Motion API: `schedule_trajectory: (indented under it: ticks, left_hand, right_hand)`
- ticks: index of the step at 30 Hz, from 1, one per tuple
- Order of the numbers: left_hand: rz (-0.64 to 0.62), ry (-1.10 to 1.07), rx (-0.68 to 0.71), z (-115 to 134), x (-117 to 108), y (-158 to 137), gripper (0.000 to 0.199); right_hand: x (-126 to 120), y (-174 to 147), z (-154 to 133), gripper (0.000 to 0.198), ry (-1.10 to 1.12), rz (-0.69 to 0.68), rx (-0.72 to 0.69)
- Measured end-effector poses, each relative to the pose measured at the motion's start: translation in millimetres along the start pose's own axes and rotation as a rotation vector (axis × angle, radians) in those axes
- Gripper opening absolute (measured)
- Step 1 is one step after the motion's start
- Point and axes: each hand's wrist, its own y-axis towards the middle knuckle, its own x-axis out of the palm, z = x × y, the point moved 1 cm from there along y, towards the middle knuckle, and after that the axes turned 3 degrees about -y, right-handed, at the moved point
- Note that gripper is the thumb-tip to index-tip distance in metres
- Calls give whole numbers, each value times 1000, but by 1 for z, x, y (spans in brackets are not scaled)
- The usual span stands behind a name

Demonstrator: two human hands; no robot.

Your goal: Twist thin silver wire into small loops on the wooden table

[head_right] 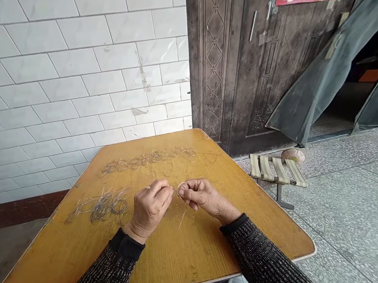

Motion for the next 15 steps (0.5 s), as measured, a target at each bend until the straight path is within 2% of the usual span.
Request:
schedule_trajectory:
  ticks: [3, 9, 15]
  left_hand:
    - [3, -44, -24, -2, 1, 0, 17]
    - [57, -291, -186, -4, 8, -1, 14]
    - [41, -353, -162, -1, 7, 0, 13]
  right_hand:
    - [0, 1, 0, 29, 34, 34, -24]
    - [-1, 1, -1, 27, 50, 42, -32]
    - [-3, 2, 1, 28, 63, 55, -47]
